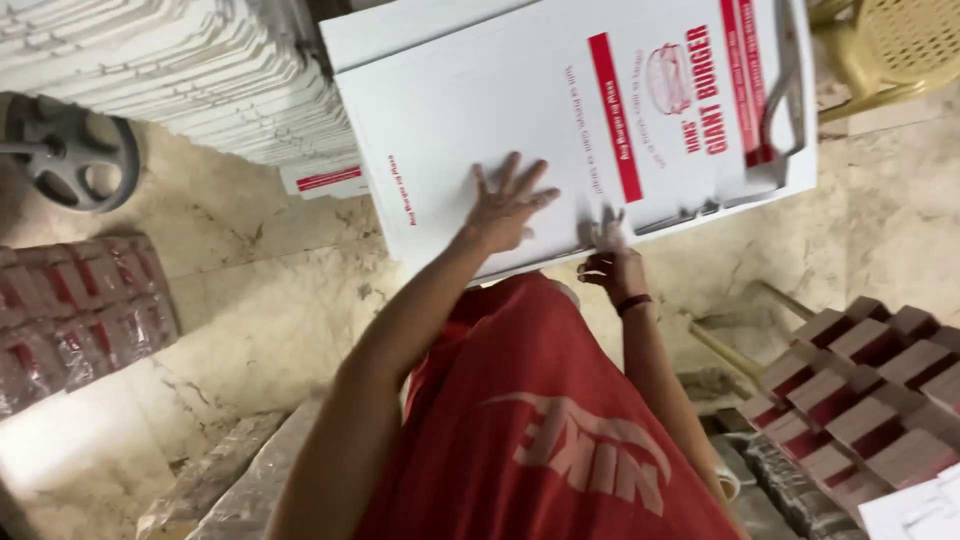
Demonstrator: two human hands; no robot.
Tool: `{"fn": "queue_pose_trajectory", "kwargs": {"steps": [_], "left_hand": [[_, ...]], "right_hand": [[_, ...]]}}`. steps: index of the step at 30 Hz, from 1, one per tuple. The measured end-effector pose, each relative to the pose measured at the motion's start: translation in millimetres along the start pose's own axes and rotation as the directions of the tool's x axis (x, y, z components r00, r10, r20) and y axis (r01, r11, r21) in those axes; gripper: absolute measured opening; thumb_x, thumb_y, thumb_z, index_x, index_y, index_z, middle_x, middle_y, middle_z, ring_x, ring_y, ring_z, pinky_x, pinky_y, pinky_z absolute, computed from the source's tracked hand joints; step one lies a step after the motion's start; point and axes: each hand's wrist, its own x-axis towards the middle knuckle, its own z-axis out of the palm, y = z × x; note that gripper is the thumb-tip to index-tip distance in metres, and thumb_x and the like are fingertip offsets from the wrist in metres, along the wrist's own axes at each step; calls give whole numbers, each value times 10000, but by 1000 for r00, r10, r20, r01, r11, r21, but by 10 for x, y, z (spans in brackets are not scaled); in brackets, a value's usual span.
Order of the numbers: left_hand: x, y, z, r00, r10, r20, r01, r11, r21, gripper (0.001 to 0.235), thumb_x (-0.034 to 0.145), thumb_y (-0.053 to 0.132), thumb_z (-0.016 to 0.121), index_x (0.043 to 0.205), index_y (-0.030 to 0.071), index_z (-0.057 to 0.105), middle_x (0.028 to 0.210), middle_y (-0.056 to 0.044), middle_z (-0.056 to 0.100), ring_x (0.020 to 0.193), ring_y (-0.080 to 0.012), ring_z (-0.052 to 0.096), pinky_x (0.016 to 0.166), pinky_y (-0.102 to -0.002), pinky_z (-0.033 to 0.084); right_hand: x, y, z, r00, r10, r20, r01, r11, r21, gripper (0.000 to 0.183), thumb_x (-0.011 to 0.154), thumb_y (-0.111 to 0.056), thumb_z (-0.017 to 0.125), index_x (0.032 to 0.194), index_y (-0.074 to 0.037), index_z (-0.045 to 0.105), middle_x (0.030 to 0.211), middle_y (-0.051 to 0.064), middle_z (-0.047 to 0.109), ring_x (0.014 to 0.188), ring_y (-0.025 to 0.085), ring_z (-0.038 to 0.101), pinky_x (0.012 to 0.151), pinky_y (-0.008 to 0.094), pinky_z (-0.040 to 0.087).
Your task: Manually stripping the waste cardboard from die-cut burger box templates to prepare them for folding.
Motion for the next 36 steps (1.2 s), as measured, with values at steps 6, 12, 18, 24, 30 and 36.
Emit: {"fn": "queue_pose_trajectory", "kwargs": {"steps": [6, 12, 18, 24, 30, 36], "left_hand": [[-1164, -887, -42, 983, -12, 183, 19, 999, -32, 1018, 796, 224, 830, 1627, 350, 256, 1726, -52, -70, 1538, -491, -64, 1089, -862, 181], [-1239, -1045, 151, 980, 15, 198, -11, 1000, -21, 995, 839, 142, 759, 1645, 338, 208, 1720, -96, -97, 1522, -516, -97, 1108, -858, 123], [-1176, -1007, 123, 978, 15, 210, -16, 1000, 3, 1062, 802, 155, 794, 1655, 326, 184, 1714, -120, -103, 1497, -575, -86, 1025, -930, 83], [-1133, -973, 338, 985, -26, 168, 25, 1000, 8, 1084, 810, -2, 710, 1647, 368, 129, 1697, -173, -124, 1501, -578, -60, 1040, -907, 161], [-980, -948, 752, 800, -25, -600, 138, 980, 143, 624, 997, 351, 626, 1545, 447, 342, 1698, -145, 208, 1488, -605, 160, 999, -923, 170], [-732, -1340, 250, 976, 34, 214, -25, 999, -45, 767, 860, 48, 690, 1536, 337, 471, 1712, -54, 117, 1477, -587, 110, 997, -802, 392]], "right_hand": [[-530, 289, 685, 997, 76, -9, -75, 994, 77, 828, 929, -769, 580, 1019, 54, 611, 919, 253, 669, 886, 441, 735, 788, 649, 623], [-379, 1473, 1784, 952, -3, 305, 92, 956, -278, 590, 913, -116, 691, 1413, 110, 474, 1334, 307, 609, 1281, 506, 547, 1075, 629, 405], [-809, 1371, 2091, 959, -8, 283, 177, 798, -577, 473, 1025, -447, 586, 911, -53, 822, 531, 155, 656, 639, 284, 703, 869, 417, 534], [-641, 1829, 2112, 964, -223, 143, 265, 793, -549, 426, 964, -427, 716, 1037, -16, 800, 898, 200, 753, 904, 345, 737, 786, 485, 547], [-1031, 1645, 2455, 993, -66, 99, 49, 984, 170, 386, 936, -283, 714, 804, 80, 729, 557, 284, 599, 473, 379, 643, 520, 464, 504], [-1332, 1160, 2649, 968, 232, 94, -249, 932, 265, 315, 1029, -189, 592, 1142, -42, 338, 928, 178, 541, 838, 407, 694, 627, 562, 595]]}}
